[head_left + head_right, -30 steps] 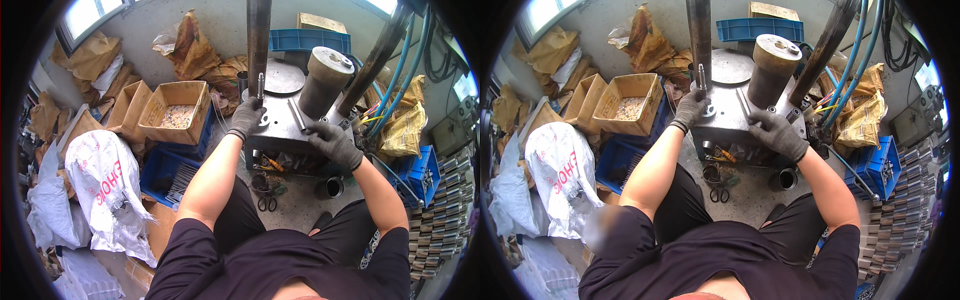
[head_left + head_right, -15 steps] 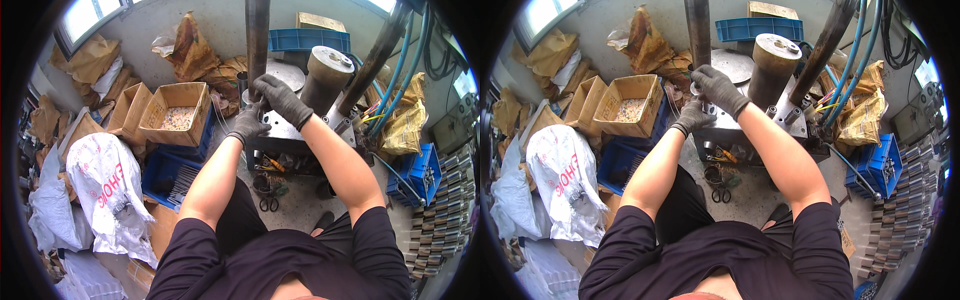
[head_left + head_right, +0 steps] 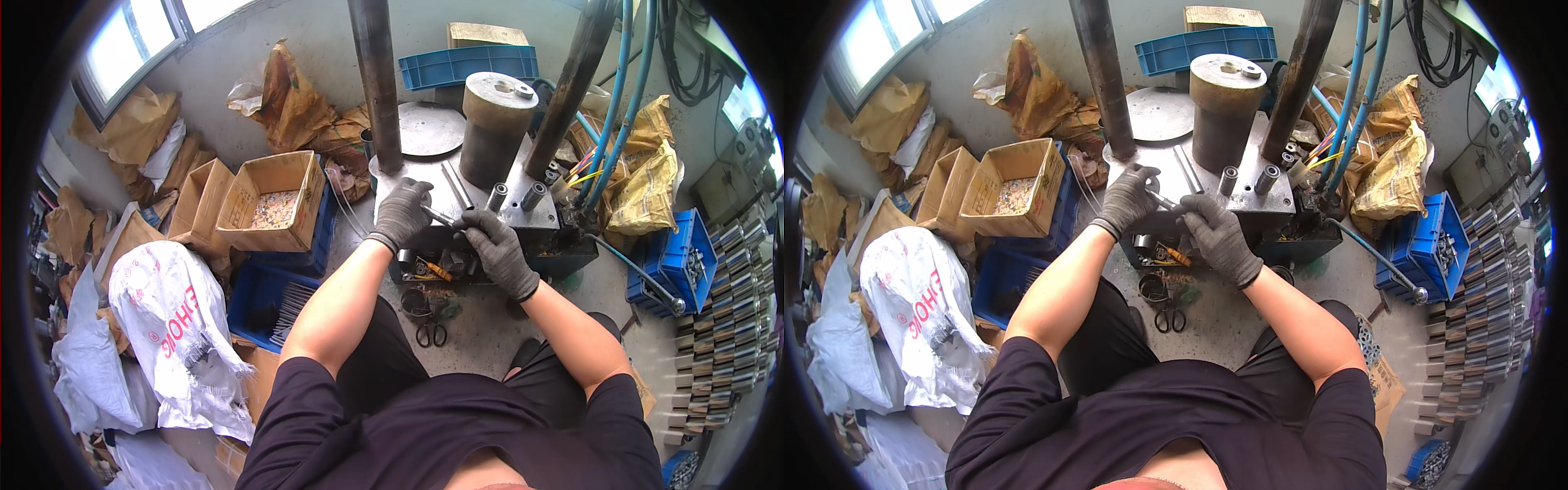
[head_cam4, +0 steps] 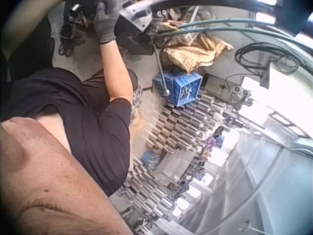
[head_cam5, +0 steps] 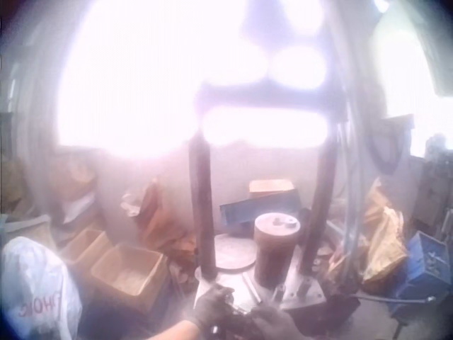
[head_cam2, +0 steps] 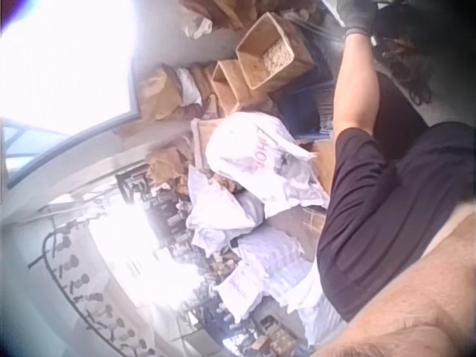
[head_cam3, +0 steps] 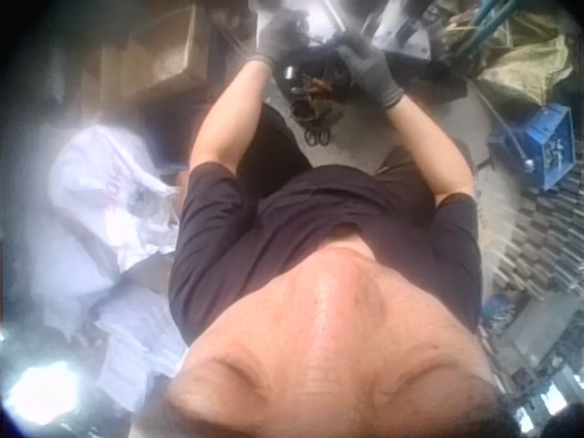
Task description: The person places a metal component into a press, engages a lever to apply pressure, and then removes the part to assemble it onto a metal shaft with other components.
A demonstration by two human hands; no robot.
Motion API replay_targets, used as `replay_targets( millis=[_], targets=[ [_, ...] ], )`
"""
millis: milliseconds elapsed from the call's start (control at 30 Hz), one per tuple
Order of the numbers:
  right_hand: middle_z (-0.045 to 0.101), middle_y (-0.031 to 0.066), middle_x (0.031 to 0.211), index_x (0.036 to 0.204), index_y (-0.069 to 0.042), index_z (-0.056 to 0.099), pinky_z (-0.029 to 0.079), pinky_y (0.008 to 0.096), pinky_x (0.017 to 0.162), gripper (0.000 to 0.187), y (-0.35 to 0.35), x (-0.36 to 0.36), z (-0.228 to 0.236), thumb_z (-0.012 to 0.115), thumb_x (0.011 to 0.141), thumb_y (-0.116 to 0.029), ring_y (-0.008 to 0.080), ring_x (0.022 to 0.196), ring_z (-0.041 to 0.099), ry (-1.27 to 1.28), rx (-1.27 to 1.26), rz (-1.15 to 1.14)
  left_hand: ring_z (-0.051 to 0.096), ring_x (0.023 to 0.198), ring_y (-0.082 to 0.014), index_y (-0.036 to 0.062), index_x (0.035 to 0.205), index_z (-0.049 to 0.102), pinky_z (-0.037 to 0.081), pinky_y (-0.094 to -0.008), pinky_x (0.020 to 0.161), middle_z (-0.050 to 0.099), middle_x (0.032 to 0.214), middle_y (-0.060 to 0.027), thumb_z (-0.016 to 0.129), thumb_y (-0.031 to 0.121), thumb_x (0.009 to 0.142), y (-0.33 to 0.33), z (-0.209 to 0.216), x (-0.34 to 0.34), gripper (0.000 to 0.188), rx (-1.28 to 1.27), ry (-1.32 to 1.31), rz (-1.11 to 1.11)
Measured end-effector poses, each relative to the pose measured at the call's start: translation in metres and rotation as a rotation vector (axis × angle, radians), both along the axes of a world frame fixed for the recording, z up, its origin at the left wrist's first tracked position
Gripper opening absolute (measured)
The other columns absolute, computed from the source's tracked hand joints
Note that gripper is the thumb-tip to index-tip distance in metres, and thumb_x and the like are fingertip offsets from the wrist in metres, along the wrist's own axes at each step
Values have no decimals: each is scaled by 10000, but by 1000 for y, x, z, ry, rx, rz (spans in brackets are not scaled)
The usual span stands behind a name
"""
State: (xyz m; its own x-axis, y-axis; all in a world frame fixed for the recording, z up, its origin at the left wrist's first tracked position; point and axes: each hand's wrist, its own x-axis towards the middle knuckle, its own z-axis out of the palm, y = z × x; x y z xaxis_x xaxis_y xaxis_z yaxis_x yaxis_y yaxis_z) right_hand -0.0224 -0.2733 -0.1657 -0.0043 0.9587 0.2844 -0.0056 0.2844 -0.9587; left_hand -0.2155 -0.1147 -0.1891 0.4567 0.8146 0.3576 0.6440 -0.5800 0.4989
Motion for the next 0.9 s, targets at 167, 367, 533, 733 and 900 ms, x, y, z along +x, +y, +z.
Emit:
replay_targets(
  millis=[167, 367, 533, 733, 900],
  targets=[
    [733, 84, 1171, 1326, -20, 649, 580, 283, 878, 283, -42, 41, 33, 631, 1064, -126, 105, 1005, 686, -117, -7, 14, 702, 1119, -354, 77, 1182, 744, 573, -431, 994, 678, 1236, -179, 937, 341, 715, -63, 35, 30, 570, -41, -35, -138],
    [718, 104, 1233, 1409, -27, 599, 567, 314, 970, 403, -54, 69, 84, 661, 1071, -237, 147, 1074, 688, 230, 190, 63, 702, 1018, -275, 40, 1092, 741, 579, -388, 920, 671, 1188, -136, 819, 195, 892, -96, 14, 71, 265, -356, -359, -297],
    [713, 142, 1219, 1366, -22, 630, 583, 335, 894, 372, -5, 136, 44, 693, 1027, -160, 179, 1031, 712, -364, 236, -401, 665, 866, -162, -12, 1221, 620, 570, -306, 836, 675, 992, -72, 724, 186, 1000, -135, -54, 102, 314, -1287, -954, -460],
    [679, 153, 1319, 1279, -80, 684, 545, 462, 1003, 418, 31, 181, -7, 766, 882, -180, 376, 1167, 674, -1009, 187, -663, 724, 977, -214, 24, 1091, 615, 602, -357, 889, 736, 1124, -150, 669, 119, 948, -159, -53, 113, 180, -1515, -680, -298],
    [680, 102, 1360, 1214, -143, 729, 492, 497, 1059, 368, 48, 181, -33, 773, 849, -176, 346, 1239, 642, -1090, 209, -690, 730, 978, -206, 43, 1108, 607, 617, -366, 867, 748, 1141, -150, 667, 253, 1006, -163, -62, 113, 241, -1451, -706, -371]
  ],
)
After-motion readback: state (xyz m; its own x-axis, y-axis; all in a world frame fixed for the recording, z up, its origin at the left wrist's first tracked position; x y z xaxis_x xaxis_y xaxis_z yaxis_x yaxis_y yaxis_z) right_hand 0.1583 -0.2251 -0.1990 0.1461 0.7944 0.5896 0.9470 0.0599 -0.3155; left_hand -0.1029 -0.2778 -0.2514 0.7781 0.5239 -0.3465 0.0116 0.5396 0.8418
